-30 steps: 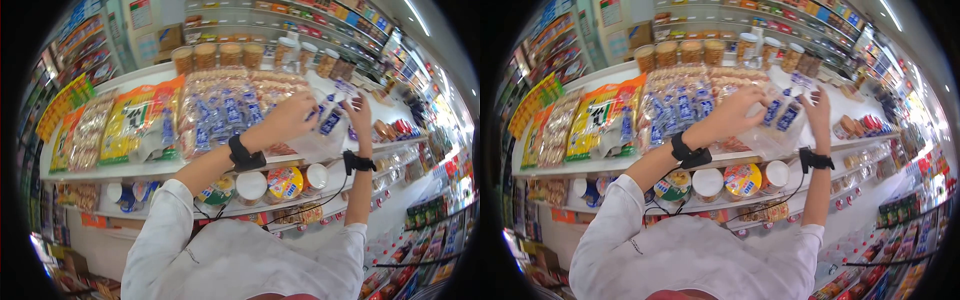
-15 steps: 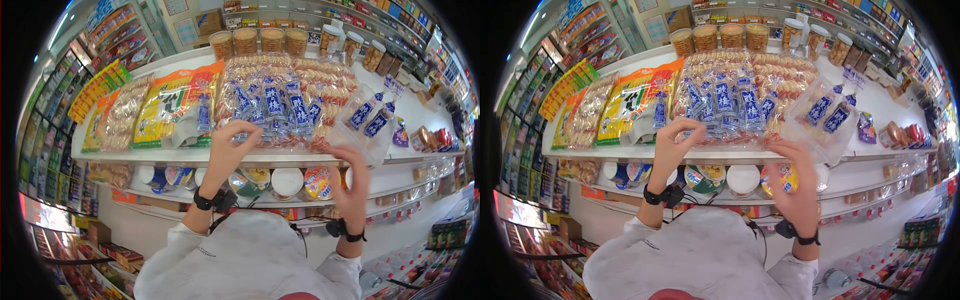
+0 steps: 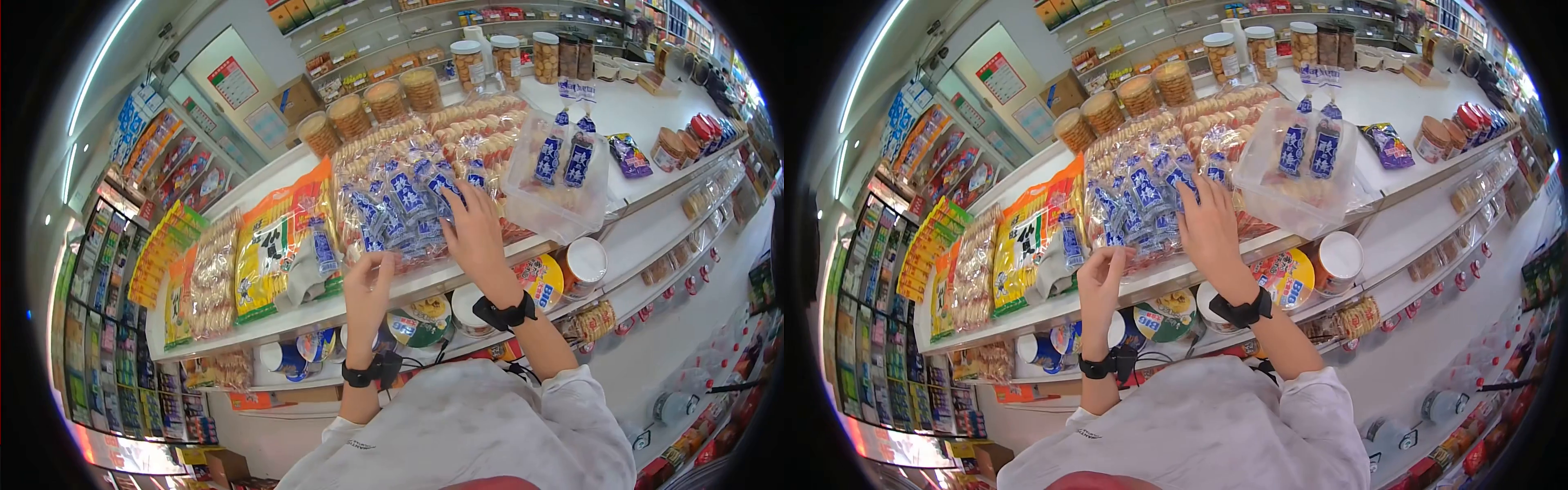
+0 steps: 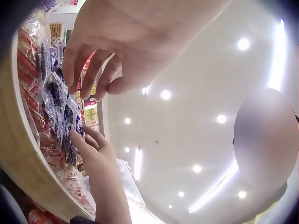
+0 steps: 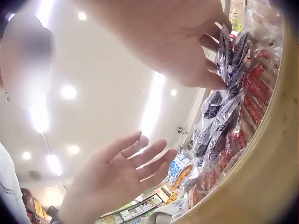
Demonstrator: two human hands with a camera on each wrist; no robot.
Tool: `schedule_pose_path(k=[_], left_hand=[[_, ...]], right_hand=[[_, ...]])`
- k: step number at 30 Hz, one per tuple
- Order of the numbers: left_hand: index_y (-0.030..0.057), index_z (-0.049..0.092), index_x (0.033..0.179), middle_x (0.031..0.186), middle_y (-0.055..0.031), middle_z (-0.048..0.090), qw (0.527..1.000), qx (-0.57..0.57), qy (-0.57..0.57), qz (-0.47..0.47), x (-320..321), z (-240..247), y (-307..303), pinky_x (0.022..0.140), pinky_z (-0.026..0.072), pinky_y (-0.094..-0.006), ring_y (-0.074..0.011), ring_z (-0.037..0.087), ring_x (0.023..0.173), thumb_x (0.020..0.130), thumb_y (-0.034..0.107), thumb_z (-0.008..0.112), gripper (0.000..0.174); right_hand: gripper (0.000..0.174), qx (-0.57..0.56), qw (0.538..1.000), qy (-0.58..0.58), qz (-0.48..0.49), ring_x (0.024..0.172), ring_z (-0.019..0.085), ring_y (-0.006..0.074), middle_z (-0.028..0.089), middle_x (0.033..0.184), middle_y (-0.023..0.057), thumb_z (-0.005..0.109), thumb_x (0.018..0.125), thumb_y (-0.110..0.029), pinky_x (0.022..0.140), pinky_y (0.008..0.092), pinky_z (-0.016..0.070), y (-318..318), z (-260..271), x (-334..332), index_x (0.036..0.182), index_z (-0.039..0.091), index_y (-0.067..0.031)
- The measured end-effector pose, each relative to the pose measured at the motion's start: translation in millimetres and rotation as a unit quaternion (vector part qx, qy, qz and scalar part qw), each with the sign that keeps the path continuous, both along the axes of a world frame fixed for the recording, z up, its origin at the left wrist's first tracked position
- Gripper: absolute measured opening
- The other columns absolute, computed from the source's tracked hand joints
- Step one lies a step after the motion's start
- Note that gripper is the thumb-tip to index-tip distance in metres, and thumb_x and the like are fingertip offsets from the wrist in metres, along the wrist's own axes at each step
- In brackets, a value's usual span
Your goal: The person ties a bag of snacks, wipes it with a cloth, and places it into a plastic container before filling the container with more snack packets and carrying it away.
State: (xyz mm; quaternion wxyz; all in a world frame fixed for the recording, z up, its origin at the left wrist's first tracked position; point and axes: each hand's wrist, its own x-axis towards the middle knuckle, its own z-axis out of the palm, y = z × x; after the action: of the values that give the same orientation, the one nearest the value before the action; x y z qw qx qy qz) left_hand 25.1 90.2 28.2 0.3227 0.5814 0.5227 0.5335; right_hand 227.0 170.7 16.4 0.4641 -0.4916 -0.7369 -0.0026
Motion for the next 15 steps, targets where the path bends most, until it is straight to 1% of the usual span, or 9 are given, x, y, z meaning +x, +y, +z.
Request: schedule_pose_path(k=[5,8,10,11,13,14,15], left_hand=[[-0.005,0.071,0.105,0.105,-0.0107,0.075,0.997,-0.032,-0.05,-0.051,9.2,-7.5,9.6,0.094,0.0551,-0.0305,-0.0153,0.07,0.102,0.107,0.016,0.059,0.024],[-0.0058,0.067,0.116,0.114,-0.0138,0.073,0.991,-0.073,-0.054,-0.1,18.4,-3.7,14.0,0.098,0.056,-0.0333,-0.0186,0.071,0.107,0.108,0.018,0.058,0.026],[-0.0061,0.061,0.126,0.123,-0.0159,0.07,0.983,-0.061,-0.122,-0.12,29.4,0.4,14.6,0.098,0.0562,-0.0332,-0.0195,0.069,0.111,0.108,0.019,0.058,0.03],[-0.0062,0.059,0.13,0.127,-0.0169,0.068,0.978,-0.054,-0.157,-0.127,35.4,2.7,13.5,0.098,0.0562,-0.0331,-0.0199,0.069,0.113,0.108,0.019,0.059,0.034],[-0.0052,0.055,0.135,0.13,-0.0158,0.065,0.974,-0.019,-0.204,-0.101,50.1,10.2,10.1,0.095,0.0554,-0.0305,-0.018,0.067,0.114,0.107,0.017,0.06,0.036],[-0.0048,0.053,0.138,0.132,-0.0153,0.064,0.97,-0.001,-0.228,-0.085,53.7,14.5,7.9,0.094,0.055,-0.0292,-0.0171,0.066,0.115,0.106,0.016,0.061,0.039],[-0.0049,0.054,0.134,0.128,-0.0135,0.065,0.975,0.007,-0.213,-0.07,53.8,18.7,6.2,0.092,0.0541,-0.0286,-0.0154,0.066,0.112,0.104,0.013,0.064,0.036]], right_hand=[[0.041,0.015,0.999,0.044,0.009,0.122,0.057,0.0352,0.062,0.132,0.0157,0.067,0.087,-0.003,0.104,0.0459,0.0474,-7.5,0.3,3.1,0.128,0.062,-0.0003],[0.04,0.049,0.995,0.08,0.017,0.12,0.059,0.0347,0.063,0.129,0.0146,0.068,0.086,0.0,0.101,0.0448,0.0504,-17.1,5.1,7.9,0.126,0.064,0.0002],[0.04,0.077,0.99,0.114,0.032,0.119,0.059,0.0349,0.064,0.129,0.0145,0.069,0.086,0.002,0.1,0.0443,0.0513,-27.2,13.4,10.5,0.126,0.065,0.0004],[0.043,0.075,0.987,0.132,0.055,0.12,0.06,0.0354,0.063,0.13,0.0149,0.07,0.086,0.002,0.101,0.0438,0.0511,-34.8,18.0,10.9,0.128,0.064,0.0001],[0.05,0.069,0.978,0.166,0.105,0.122,0.06,0.0364,0.062,0.131,0.0155,0.072,0.085,0.003,0.102,0.0429,0.0508,-52.9,26.6,10.8,0.134,0.061,-0.0006],[0.054,0.032,0.969,0.208,0.13,0.123,0.06,0.0354,0.062,0.132,0.0157,0.073,0.085,0.002,0.103,0.0424,0.0509,-61.1,29.9,7.3,0.136,0.058,-0.001],[0.057,-0.007,0.956,0.247,0.157,0.124,0.061,0.0345,0.061,0.133,0.0159,0.074,0.086,0.002,0.104,0.0419,0.0511,-69.7,32.7,1.8,0.139,0.056,-0.0015]])
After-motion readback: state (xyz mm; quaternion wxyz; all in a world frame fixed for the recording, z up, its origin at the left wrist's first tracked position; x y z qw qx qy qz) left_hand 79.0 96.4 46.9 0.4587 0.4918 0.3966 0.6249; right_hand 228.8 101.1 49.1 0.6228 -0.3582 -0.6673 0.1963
